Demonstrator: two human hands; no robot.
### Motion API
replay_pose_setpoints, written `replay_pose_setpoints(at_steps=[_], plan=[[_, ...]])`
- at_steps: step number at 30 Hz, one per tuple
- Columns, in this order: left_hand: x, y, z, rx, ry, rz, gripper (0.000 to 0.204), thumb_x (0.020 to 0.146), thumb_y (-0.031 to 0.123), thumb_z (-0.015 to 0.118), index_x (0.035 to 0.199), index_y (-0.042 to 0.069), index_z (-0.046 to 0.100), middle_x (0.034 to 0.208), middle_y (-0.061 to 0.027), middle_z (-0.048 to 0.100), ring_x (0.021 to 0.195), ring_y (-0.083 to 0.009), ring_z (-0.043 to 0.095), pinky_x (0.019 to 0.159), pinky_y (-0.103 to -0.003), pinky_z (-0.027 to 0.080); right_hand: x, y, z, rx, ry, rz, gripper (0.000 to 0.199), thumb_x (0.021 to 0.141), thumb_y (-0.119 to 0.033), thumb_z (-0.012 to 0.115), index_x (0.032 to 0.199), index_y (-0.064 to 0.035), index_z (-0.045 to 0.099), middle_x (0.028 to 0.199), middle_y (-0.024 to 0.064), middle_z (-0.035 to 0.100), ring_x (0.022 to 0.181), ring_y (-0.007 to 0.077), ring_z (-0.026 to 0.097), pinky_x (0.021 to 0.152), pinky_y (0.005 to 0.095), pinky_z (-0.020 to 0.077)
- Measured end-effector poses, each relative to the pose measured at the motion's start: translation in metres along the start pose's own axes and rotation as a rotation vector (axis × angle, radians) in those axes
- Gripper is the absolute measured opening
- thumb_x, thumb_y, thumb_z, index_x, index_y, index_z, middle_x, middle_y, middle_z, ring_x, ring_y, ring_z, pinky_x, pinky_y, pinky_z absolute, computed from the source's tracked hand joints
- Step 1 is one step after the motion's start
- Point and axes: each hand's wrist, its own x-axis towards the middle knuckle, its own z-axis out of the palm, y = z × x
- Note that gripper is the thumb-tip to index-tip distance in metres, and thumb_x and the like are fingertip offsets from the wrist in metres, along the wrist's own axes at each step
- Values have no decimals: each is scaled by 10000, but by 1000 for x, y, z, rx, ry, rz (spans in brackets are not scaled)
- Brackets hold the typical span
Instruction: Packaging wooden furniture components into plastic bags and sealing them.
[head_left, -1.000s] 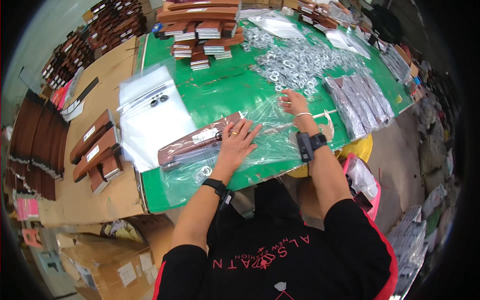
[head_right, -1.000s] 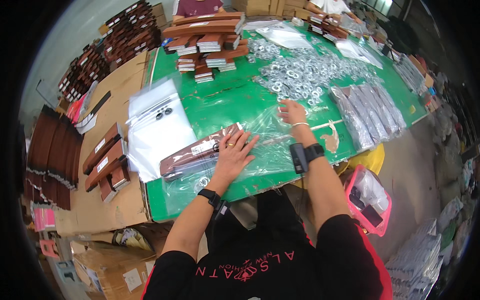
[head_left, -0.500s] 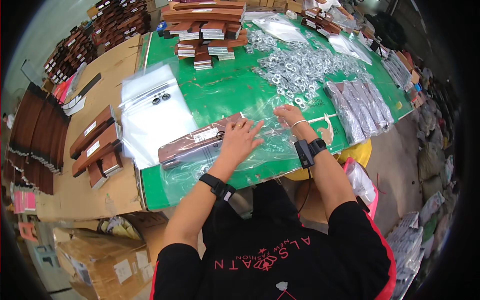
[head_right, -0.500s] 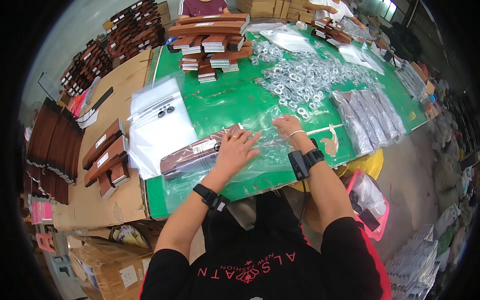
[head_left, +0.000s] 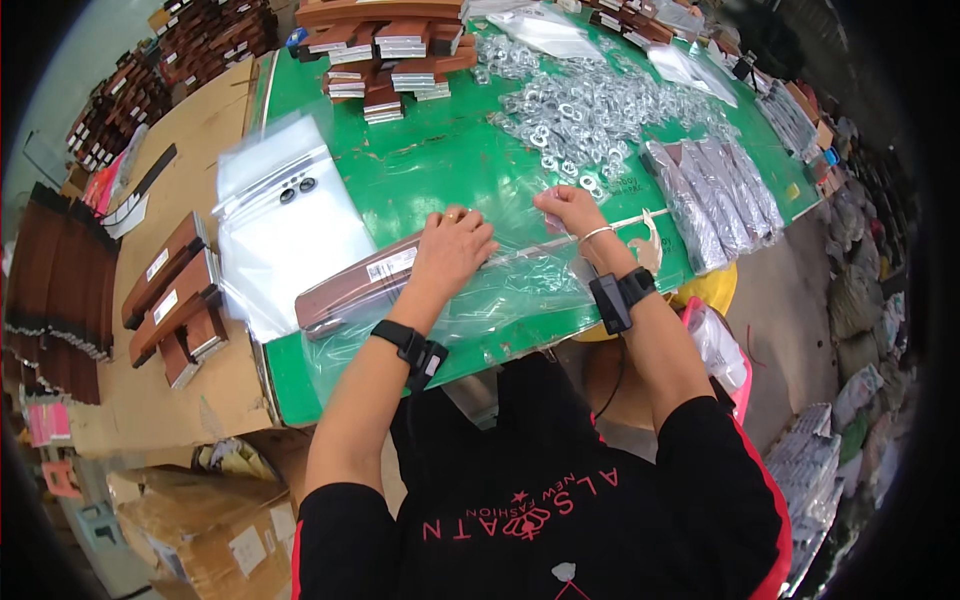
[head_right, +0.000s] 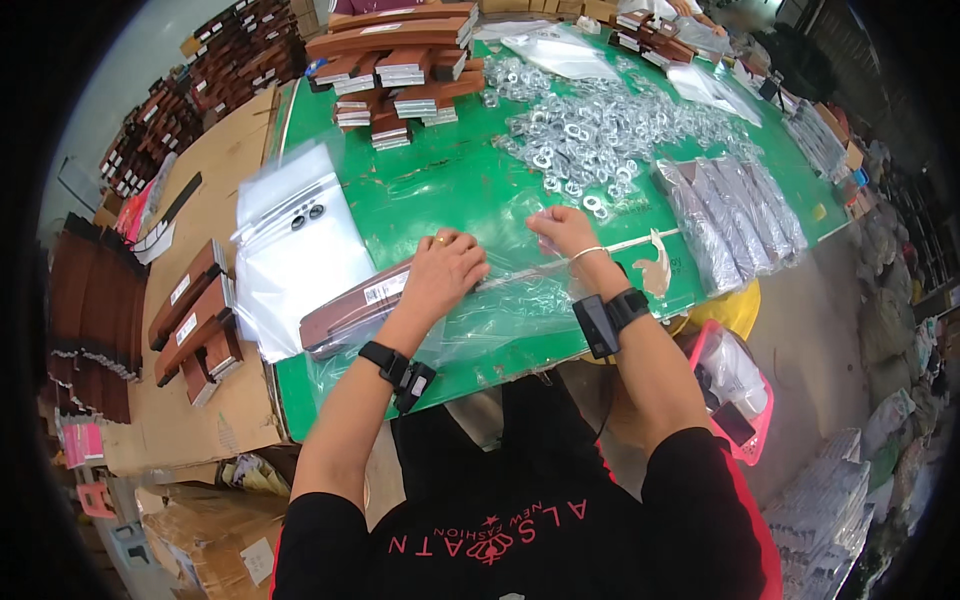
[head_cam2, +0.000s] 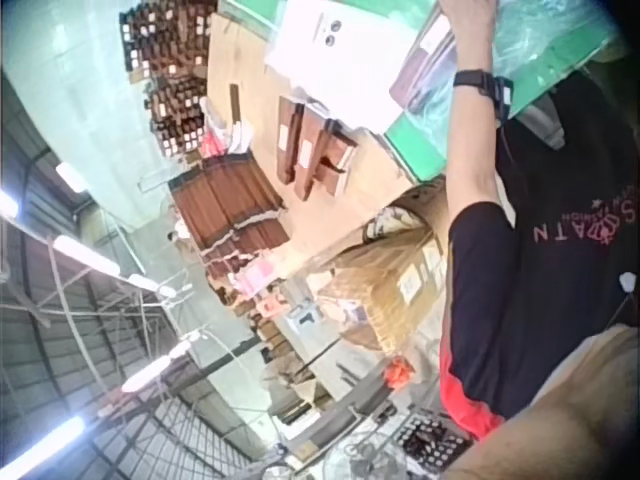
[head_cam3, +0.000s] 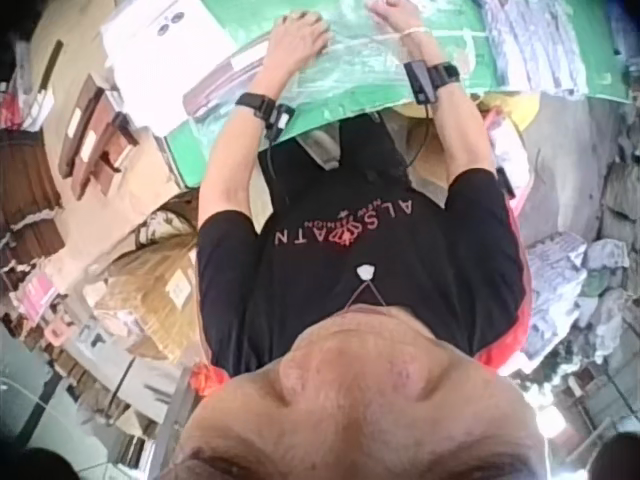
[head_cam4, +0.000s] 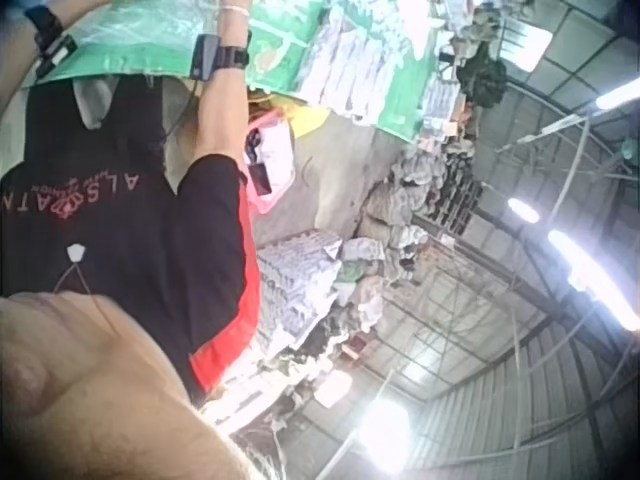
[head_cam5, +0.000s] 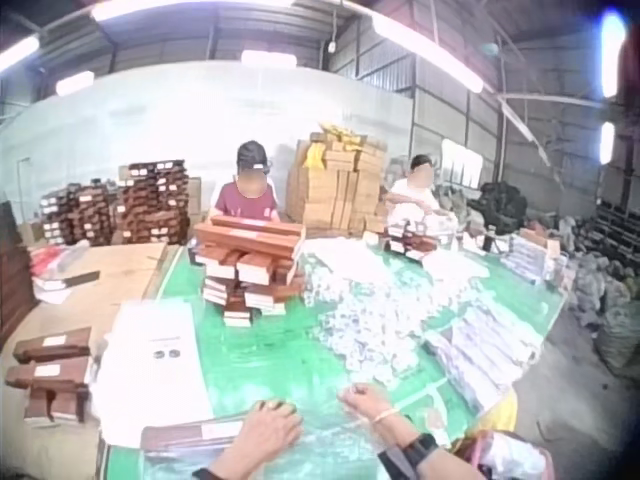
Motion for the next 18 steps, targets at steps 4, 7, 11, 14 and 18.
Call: replay_pose_setpoints(at_steps=[4, 7, 11, 14, 18], plan=[[10, -12, 6, -45, -51, -25, 171, 912, 311, 614, 959, 152, 658, 1020, 21, 612, 1104, -244, 534, 923, -419, 391, -17, -37, 24, 12, -97, 26, 159, 891, -214, 737, 911, -71, 669, 775, -45, 601, 658, 56, 547, 612, 221, 462], [1, -23, 15, -290, 100, -71, 199, 948, 303, 568, 1002, 145, 675, 1070, -4, 621, 1079, -250, 540, 918, -413, 396, -20, -52, 41, 20, -236, -29, 153, 901, -212, 722, 921, -76, 656, 807, -49, 607, 704, 44, 552, 640, 207, 460], [5, -41, 19, -1019, 146, -393, 261, 979, 277, 496, 1047, 92, 667, 1142, -43, 642, 1092, -266, 558, 957, -440, 409, -19, -57, 73, 103, -321, 22, 192, 884, -203, 733, 968, -45, 663, 858, -5, 646, 750, 73, 601, 639, 243, 502], [10, -38, 16, -1340, 415, -558, 378, 1031, 336, 383, 1147, 78, 634, 1169, -76, 631, 1138, -233, 562, 1029, -423, 396, -23, -39, 108, -38, -356, -128, 169, 875, -185, 710, 933, -42, 643, 816, 25, 677, 703, 119, 628, 641, 281, 513], [7, -43, 10, -1523, 574, -526, 486, 1049, 395, 313, 1282, 58, 575, 1214, -85, 601, 1201, -208, 539, 1100, -369, 358, -35, -18, 163, -495, -220, -248, 173, 898, -183, 669, 951, -30, 608, 807, 55, 668, 691, 164, 639, 627, 323, 504]])
